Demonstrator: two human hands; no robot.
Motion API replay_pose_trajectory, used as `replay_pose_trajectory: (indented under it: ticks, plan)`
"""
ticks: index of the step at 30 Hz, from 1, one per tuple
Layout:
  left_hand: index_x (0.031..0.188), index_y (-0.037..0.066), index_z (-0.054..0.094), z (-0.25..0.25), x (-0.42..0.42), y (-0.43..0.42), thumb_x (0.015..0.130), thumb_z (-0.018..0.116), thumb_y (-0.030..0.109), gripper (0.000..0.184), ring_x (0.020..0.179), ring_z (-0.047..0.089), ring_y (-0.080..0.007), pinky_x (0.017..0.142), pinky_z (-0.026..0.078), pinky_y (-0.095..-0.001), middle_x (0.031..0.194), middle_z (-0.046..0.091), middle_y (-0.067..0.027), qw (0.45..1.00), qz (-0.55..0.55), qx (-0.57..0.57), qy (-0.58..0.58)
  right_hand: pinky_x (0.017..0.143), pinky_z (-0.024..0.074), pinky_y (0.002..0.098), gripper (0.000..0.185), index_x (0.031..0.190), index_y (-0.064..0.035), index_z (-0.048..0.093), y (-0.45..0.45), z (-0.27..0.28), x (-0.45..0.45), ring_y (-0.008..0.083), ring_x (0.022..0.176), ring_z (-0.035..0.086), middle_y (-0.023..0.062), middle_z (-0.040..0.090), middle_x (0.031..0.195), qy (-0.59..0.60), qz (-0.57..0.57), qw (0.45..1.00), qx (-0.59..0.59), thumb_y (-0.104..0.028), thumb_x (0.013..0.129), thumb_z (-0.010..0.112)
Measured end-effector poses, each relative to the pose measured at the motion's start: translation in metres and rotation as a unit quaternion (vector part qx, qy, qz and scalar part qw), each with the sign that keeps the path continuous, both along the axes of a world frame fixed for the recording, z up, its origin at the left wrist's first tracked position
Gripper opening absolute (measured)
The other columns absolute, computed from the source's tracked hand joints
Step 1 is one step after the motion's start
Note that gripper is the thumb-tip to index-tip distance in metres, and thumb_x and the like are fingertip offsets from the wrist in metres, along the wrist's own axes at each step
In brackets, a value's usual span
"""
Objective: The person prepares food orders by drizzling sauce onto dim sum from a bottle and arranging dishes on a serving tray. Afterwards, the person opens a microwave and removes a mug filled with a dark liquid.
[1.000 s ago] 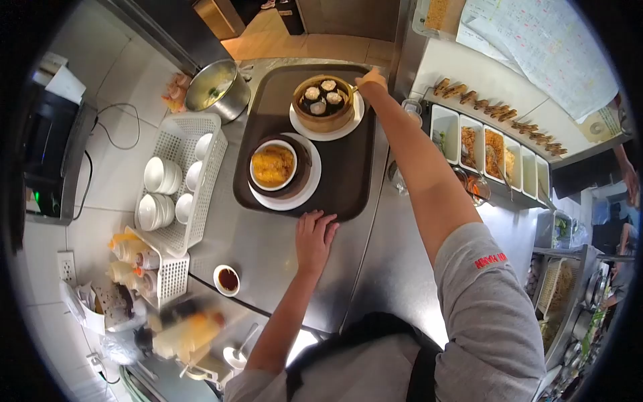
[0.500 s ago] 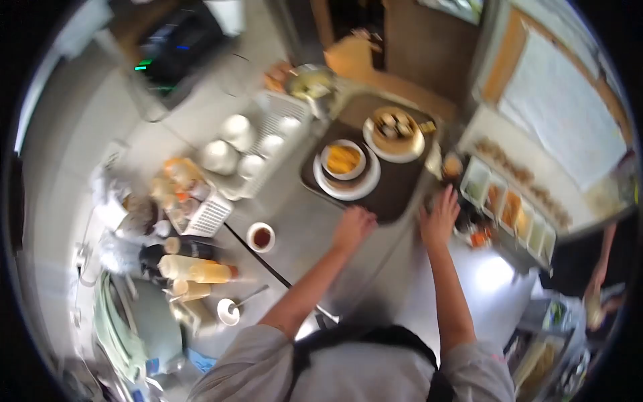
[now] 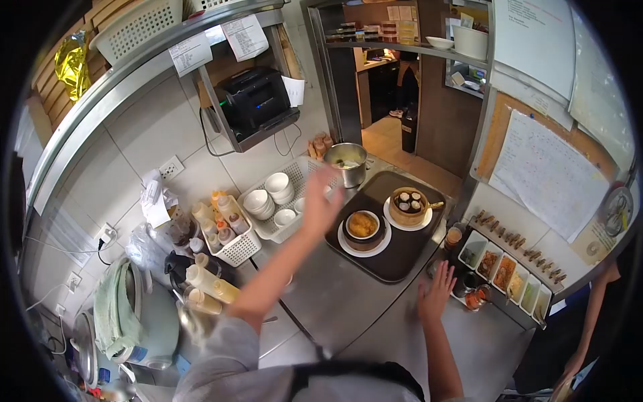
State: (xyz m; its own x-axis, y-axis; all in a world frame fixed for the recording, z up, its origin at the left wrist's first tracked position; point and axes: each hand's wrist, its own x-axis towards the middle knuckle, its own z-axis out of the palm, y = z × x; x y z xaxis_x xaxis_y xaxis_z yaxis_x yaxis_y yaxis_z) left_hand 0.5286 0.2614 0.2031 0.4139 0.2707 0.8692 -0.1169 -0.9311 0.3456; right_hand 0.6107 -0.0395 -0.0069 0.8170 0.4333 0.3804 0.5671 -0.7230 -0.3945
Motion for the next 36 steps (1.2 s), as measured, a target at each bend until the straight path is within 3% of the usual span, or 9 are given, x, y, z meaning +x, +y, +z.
replay_pose_trajectory:
  ticks: [6, 12, 15, 17, 21, 24, 27, 29, 36]
  plan:
    - [0.109, 0.006, 0.058, 0.175, 0.016, 0.121, 0.075, 0.067, 0.017, 0.037, 0.105, 0.046, -0.0312, 0.092, 0.035, -0.0404, 0.108, 0.055, -0.0153, 0.948, 0.142, 0.08, -0.274, 0.107, 0.0123, 0.0562, 0.081, 0.139, -0.0032, 0.026, -0.023, -0.034, -0.071, 0.0392, 0.135, 0.018, 0.0165, 0.024, 0.145, 0.084, 0.042, 0.995, 0.014, -0.013, 0.069, 0.065]
    - [0.114, 0.008, 0.062, 0.239, 0.02, 0.198, 0.07, 0.062, 0.008, 0.044, 0.067, 0.063, -0.0158, 0.067, 0.05, -0.029, 0.076, 0.067, -0.0078, 0.982, 0.128, -0.053, -0.127, 0.102, 0.0261, 0.0528, 0.067, 0.131, -0.0039, 0.04, -0.036, -0.042, -0.108, 0.04, 0.124, 0.034, 0.0182, 0.041, 0.133, 0.107, 0.084, 0.99, 0.046, -0.009, 0.068, 0.064]
    - [0.116, 0.008, 0.061, 0.173, -0.003, 0.131, 0.067, 0.062, 0.004, 0.048, 0.069, 0.063, -0.0129, 0.066, 0.05, -0.0265, 0.083, 0.068, -0.0086, 0.987, -0.019, -0.157, 0.009, 0.097, 0.035, 0.0458, 0.055, 0.123, -0.0035, 0.047, -0.033, -0.027, -0.114, 0.0382, 0.113, 0.045, 0.019, 0.051, 0.121, 0.082, 0.129, 0.981, 0.119, -0.002, 0.07, 0.059]
    - [0.117, 0.007, 0.059, 0.074, -0.036, 0.06, 0.07, 0.064, 0.002, 0.048, 0.079, 0.063, -0.0141, 0.071, 0.05, -0.0263, 0.11, 0.062, -0.0133, 0.991, -0.087, -0.103, 0.002, 0.093, 0.039, 0.0415, 0.044, 0.118, -0.0043, 0.051, -0.024, -0.002, -0.123, 0.0359, 0.107, 0.049, 0.0177, 0.055, 0.114, 0.107, 0.137, 0.974, 0.143, 0.001, 0.074, 0.056]
    - [0.116, 0.002, 0.058, -0.184, -0.107, -0.036, 0.067, 0.067, 0.004, 0.05, 0.074, 0.064, -0.0191, 0.069, 0.051, -0.0297, 0.105, 0.061, -0.0144, 0.88, -0.054, -0.41, 0.233, 0.086, 0.0422, 0.0412, 0.037, 0.114, -0.0071, 0.055, -0.002, 0.002, -0.133, 0.0355, 0.097, 0.052, 0.0165, 0.058, 0.101, 0.122, 0.185, 0.964, 0.149, 0.0, 0.077, 0.055]
    - [0.115, 0.0, 0.057, -0.274, -0.152, -0.089, 0.068, 0.067, 0.006, 0.049, 0.066, 0.063, -0.0229, 0.065, 0.052, -0.03, 0.105, 0.061, -0.0161, 0.879, 0.021, -0.404, 0.25, 0.082, 0.0445, 0.0405, 0.031, 0.108, -0.0078, 0.057, 0.033, -0.004, -0.139, 0.0346, 0.093, 0.054, 0.0139, 0.06, 0.099, 0.14, 0.244, 0.95, 0.134, -0.002, 0.078, 0.055]
    - [0.117, 0.002, 0.057, -0.267, -0.176, -0.111, 0.07, 0.07, 0.011, 0.05, 0.077, 0.062, -0.025, 0.069, 0.051, -0.0313, 0.11, 0.06, -0.0135, 0.872, 0.063, -0.402, 0.271, 0.081, 0.0451, 0.0404, 0.026, 0.105, -0.0079, 0.058, 0.066, -0.023, -0.138, 0.0335, 0.092, 0.054, 0.012, 0.06, 0.098, 0.137, 0.304, 0.938, 0.1, -0.005, 0.079, 0.056]
    - [0.119, 0.005, 0.057, -0.267, -0.18, -0.108, 0.069, 0.072, 0.019, 0.053, 0.095, 0.058, -0.0239, 0.08, 0.047, -0.0329, 0.113, 0.06, -0.0086, 0.922, 0.13, -0.191, 0.311, 0.081, 0.045, 0.0403, 0.024, 0.103, -0.0081, 0.059, 0.083, -0.037, -0.137, 0.0327, 0.092, 0.054, 0.0111, 0.06, 0.098, 0.132, 0.339, 0.927, 0.086, -0.007, 0.079, 0.056]
    - [0.129, 0.007, 0.047, -0.281, -0.185, -0.089, 0.072, 0.068, 0.042, 0.071, 0.128, 0.034, -0.0292, 0.108, 0.017, -0.0516, 0.139, 0.041, -0.0049, 0.911, 0.126, -0.138, 0.368, 0.082, 0.0438, 0.0374, 0.009, 0.084, -0.0094, 0.065, 0.106, -0.053, -0.126, 0.028, 0.091, 0.054, 0.0058, 0.061, 0.091, 0.066, 0.361, 0.93, 0.016, -0.011, 0.079, 0.058]
